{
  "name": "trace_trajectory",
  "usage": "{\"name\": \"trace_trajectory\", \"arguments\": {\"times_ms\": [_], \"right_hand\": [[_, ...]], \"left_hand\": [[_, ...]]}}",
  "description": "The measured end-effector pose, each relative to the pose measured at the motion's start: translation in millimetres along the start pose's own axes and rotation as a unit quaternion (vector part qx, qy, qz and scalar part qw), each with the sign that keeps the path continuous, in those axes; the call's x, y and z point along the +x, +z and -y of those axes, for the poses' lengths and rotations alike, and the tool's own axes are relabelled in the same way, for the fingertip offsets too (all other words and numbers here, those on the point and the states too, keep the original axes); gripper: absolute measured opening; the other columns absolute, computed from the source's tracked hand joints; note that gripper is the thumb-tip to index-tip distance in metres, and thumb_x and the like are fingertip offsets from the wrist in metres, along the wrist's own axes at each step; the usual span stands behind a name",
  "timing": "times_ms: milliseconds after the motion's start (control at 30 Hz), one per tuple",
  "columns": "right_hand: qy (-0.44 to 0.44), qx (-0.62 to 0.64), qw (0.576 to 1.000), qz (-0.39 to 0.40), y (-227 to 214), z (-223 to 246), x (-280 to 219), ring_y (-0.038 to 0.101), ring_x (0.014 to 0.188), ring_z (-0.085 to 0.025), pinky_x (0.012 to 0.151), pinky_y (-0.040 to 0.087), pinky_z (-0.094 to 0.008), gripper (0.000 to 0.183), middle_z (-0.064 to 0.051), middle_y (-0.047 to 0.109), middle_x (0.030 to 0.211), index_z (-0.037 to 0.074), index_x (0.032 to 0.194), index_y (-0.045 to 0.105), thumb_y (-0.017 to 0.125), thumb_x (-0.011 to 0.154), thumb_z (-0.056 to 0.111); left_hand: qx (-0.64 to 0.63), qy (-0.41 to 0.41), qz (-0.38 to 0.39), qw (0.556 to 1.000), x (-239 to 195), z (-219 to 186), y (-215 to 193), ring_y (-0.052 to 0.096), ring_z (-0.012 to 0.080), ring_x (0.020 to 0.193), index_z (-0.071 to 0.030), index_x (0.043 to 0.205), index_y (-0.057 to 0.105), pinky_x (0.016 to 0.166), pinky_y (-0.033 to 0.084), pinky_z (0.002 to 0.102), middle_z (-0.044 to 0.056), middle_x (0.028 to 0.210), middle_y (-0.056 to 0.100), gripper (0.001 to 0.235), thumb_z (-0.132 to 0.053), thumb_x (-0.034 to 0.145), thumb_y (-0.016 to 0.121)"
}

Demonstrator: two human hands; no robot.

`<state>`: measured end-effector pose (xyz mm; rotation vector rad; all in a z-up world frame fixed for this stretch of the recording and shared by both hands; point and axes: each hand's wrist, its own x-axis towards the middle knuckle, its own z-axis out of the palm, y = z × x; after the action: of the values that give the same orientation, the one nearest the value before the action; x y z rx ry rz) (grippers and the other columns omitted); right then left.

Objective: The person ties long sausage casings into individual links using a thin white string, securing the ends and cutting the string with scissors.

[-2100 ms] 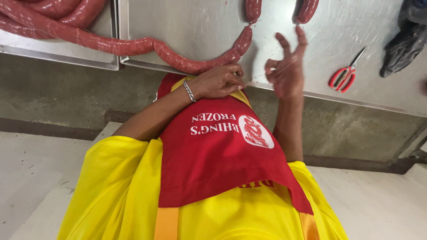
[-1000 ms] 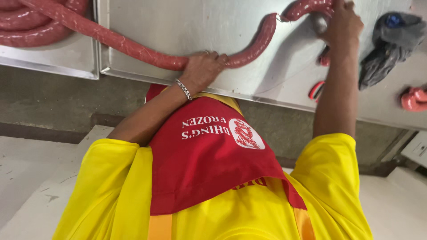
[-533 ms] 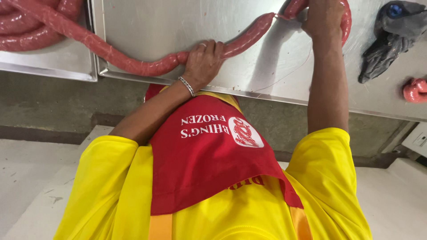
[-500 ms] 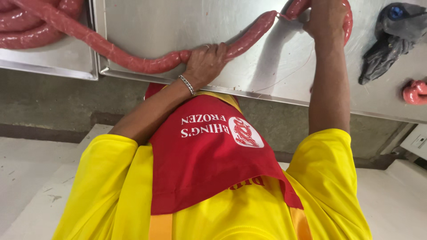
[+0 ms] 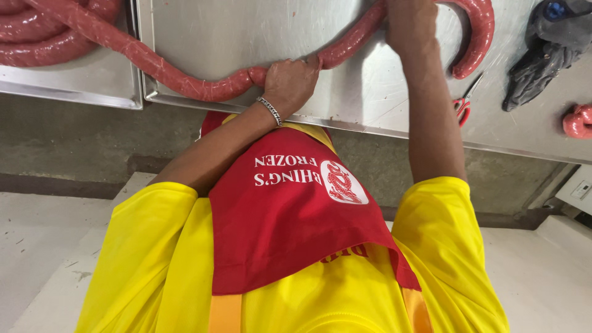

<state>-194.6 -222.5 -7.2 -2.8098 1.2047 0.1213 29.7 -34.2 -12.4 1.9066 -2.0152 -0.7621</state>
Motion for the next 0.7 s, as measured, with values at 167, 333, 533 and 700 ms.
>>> {"name": "trace_trajectory", "arguments": {"times_ms": [167, 333, 533, 700], "right_hand": [[-0.045, 0.033, 0.994, 0.098, -7.0, 117.3, -35.2, 0.074, 0.069, -0.032, 0.056, 0.061, -0.041, 0.078, -0.022, 0.031, 0.164, 0.034, 0.163, 0.034, 0.067, 0.100, 0.001], [0.033, 0.274, 0.952, -0.133, -9.3, 161.3, -121.6, 0.073, 0.114, -0.031, 0.095, 0.063, -0.039, 0.071, -0.015, 0.049, 0.156, 0.011, 0.156, 0.042, 0.074, 0.094, -0.002], [0.129, 0.417, 0.885, -0.159, 5.9, 191.0, -151.2, 0.065, 0.128, -0.033, 0.113, 0.053, -0.046, 0.054, -0.015, 0.068, 0.133, 0.004, 0.145, 0.051, 0.075, 0.096, 0.007], [0.068, 0.838, 0.540, 0.029, 26.4, 215.0, -92.9, 0.056, 0.134, -0.018, 0.116, 0.045, -0.034, 0.064, -0.010, 0.058, 0.140, 0.001, 0.147, 0.041, 0.079, 0.095, 0.011]], "left_hand": [[-0.047, -0.023, 0.035, 0.998, 3.2, 5.3, 0.3, 0.074, 0.0371, 0.071, -0.003, 0.096, 0.069, 0.065, 0.059, 0.050, 0.020, 0.080, 0.073, 0.029, -0.024, 0.099, 0.050], [-0.112, -0.073, 0.017, 0.991, 4.2, 16.3, 23.6, 0.072, 0.0445, 0.073, 0.000, 0.101, 0.069, 0.071, 0.057, 0.056, 0.026, 0.080, 0.072, 0.038, -0.031, 0.107, 0.047], [-0.688, -0.203, 0.057, 0.695, 21.6, 35.8, 40.6, 0.047, 0.0138, 0.054, -0.007, 0.086, 0.052, 0.048, 0.044, 0.035, 0.000, 0.069, 0.051, 0.048, -0.050, 0.109, 0.052], [-0.743, -0.259, 0.080, 0.612, 39.5, 33.5, -12.0, 0.036, 0.0095, 0.047, -0.012, 0.078, 0.049, 0.044, 0.034, 0.027, -0.003, 0.060, 0.042, 0.049, -0.053, 0.105, 0.047]]}}
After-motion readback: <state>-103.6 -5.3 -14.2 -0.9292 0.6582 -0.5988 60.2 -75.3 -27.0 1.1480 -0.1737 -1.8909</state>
